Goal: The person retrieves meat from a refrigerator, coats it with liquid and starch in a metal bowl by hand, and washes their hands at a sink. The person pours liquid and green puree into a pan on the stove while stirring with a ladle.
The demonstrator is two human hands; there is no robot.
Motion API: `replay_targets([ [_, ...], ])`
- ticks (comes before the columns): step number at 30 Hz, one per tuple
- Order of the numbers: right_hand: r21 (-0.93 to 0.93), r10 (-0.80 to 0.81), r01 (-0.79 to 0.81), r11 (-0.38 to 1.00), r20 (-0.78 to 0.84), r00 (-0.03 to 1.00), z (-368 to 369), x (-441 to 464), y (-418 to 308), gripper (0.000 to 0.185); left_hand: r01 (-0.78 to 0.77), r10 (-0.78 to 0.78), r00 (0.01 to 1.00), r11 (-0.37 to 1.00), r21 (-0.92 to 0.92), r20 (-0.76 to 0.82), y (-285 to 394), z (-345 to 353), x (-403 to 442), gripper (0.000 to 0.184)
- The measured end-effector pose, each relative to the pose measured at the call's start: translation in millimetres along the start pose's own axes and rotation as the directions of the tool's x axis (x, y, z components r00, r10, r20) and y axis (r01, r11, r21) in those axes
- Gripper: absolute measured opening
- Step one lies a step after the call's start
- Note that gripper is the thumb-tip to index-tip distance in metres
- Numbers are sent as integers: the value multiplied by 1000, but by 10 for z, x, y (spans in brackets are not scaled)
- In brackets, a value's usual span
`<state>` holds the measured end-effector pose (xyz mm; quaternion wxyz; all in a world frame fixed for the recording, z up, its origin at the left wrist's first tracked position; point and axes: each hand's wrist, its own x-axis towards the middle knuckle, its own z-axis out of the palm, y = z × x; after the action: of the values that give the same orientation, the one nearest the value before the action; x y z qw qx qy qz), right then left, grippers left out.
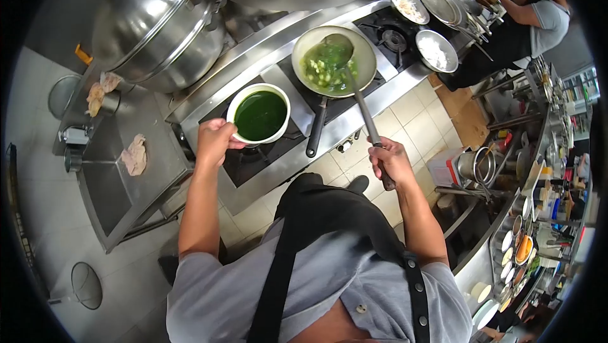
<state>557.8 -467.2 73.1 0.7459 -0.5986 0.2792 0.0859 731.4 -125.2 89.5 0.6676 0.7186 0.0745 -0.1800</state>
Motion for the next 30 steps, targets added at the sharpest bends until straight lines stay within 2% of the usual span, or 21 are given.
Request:
replay_targets([
  [2,-250,-44,25,968,-72,996,25,-29,-1,22,4,-4,1000,1000,0,13,-8,28,58,12],
  [6,-431,-178,101,897,-143,973,-2,-76,5,23,33,-35,997,999,27,69,-63,46,194,14],
  [11,-676,-284,100,730,-168,944,-68,30,105,29,13,-13,1000,1000,-15,25,-12,152,214,11],
  [14,-691,-290,79,718,-194,937,-38,131,210,28,1,0,999,1000,-15,47,-7,157,263,11],
  [15,-644,-238,66,762,-184,954,-27,168,213,27,-2,3,999,1000,-7,52,17,170,255,11],
  [16,-511,-129,24,859,-171,977,-12,169,189,25,-5,5,998,1000,1,55,49,185,245,11],
  [18,-285,-43,19,958,-78,996,-21,216,188,19,-5,5,996,1000,0,86,137,229,237,11],
  [21,80,78,-85,993,92,993,-142,436,396,18,-16,13,993,1000,23,119,202,298,300,12],
  [24,229,114,-160,960,202,973,-179,598,532,26,-73,61,982,996,57,181,255,381,377,15],
  [26,217,169,-229,949,264,950,-173,562,468,40,-95,73,971,992,87,229,362,503,376,19],
  [27,122,116,-154,981,272,955,-195,592,533,51,-99,78,954,993,57,289,434,569,354,21],
  [28,143,105,-142,979,241,965,-206,549,489,57,-106,74,940,991,79,332,508,646,359,23],
  [29,178,92,-148,973,288,953,-263,549,506,65,-130,85,930,986,104,357,518,687,420,24],
  [30,222,84,-139,965,241,967,-264,510,490,68,-133,84,926,985,110,369,606,819,382,24],
])
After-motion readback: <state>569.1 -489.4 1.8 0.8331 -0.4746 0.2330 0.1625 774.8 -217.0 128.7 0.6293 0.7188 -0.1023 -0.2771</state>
